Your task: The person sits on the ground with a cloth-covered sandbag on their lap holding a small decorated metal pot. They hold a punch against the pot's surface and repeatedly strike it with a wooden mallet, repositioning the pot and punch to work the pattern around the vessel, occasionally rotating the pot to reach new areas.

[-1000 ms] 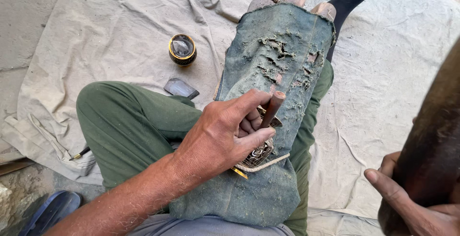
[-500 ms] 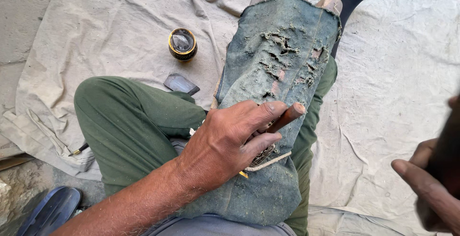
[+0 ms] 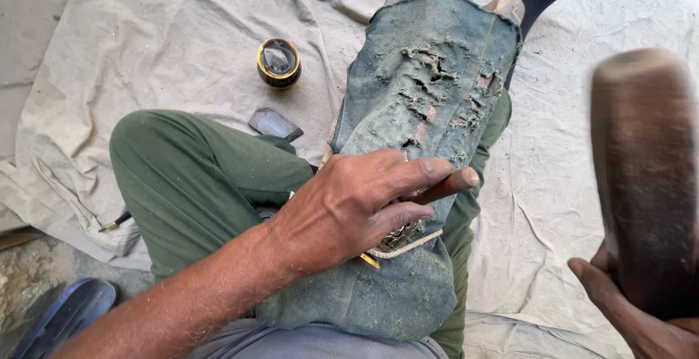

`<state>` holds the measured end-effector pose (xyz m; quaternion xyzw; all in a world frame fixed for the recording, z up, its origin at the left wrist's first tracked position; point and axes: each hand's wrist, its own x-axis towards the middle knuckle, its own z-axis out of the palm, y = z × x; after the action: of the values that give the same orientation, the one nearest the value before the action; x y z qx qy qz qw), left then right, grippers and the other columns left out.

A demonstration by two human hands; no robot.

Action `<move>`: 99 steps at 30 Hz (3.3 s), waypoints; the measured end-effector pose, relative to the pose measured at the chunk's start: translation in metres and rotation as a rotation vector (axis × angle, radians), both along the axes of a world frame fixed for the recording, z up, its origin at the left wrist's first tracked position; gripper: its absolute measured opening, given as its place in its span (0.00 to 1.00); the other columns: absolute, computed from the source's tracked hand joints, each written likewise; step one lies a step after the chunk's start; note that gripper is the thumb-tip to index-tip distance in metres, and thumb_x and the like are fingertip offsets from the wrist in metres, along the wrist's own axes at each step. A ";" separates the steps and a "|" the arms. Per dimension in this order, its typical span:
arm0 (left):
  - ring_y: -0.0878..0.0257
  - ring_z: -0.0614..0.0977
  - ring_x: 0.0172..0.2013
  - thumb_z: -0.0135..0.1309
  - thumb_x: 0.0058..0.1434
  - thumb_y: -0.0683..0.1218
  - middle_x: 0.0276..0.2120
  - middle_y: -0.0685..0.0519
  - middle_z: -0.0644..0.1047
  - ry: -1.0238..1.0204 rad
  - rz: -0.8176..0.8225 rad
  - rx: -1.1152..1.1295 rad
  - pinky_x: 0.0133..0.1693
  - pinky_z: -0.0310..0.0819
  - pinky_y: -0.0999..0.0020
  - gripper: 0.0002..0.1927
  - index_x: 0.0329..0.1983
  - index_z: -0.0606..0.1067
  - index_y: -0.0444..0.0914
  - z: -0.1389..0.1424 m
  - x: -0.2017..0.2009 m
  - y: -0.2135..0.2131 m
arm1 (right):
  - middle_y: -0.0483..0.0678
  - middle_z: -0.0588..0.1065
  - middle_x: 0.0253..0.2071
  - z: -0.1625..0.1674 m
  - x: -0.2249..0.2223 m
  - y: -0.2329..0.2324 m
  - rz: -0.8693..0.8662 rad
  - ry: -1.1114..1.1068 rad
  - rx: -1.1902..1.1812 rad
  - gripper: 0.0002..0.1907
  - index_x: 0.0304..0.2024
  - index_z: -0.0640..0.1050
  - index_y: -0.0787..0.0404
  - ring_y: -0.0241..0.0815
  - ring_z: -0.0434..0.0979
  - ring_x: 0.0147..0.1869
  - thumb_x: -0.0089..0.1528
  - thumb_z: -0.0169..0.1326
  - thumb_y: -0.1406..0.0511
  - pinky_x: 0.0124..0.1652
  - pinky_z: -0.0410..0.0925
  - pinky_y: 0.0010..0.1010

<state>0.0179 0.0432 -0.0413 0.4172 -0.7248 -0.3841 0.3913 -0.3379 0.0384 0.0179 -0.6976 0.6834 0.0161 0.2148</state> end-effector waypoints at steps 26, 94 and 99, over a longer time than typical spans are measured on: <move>0.58 0.86 0.38 0.65 0.59 0.48 0.42 0.51 0.83 0.087 -0.208 -0.029 0.41 0.82 0.63 0.25 0.60 0.74 0.42 -0.006 0.006 -0.027 | 0.52 0.80 0.38 0.029 0.071 0.010 0.159 -0.059 -0.230 0.28 0.56 0.78 0.67 0.41 0.83 0.39 0.51 0.65 0.72 0.42 0.76 0.35; 0.44 0.84 0.35 0.62 0.59 0.45 0.28 0.45 0.80 -0.112 -0.298 0.109 0.34 0.76 0.50 0.19 0.52 0.71 0.40 0.020 -0.019 -0.041 | 0.60 0.78 0.35 -0.101 0.072 0.122 -0.466 -1.344 -0.273 0.27 0.57 0.70 0.68 0.49 0.83 0.39 0.55 0.59 0.80 0.47 0.78 0.46; 0.41 0.84 0.33 0.59 0.59 0.45 0.28 0.43 0.81 -0.148 -0.319 0.121 0.31 0.75 0.47 0.16 0.50 0.73 0.40 0.030 -0.033 -0.041 | 0.59 0.77 0.32 -0.080 0.014 0.125 -0.629 -0.835 -0.267 0.21 0.51 0.69 0.70 0.46 0.82 0.39 0.57 0.58 0.81 0.46 0.76 0.40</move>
<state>-0.0153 0.0018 -0.0113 0.3471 -0.7841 -0.4523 0.2451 -0.3240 0.1636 -0.0624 -0.4273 0.7119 -0.4148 0.3722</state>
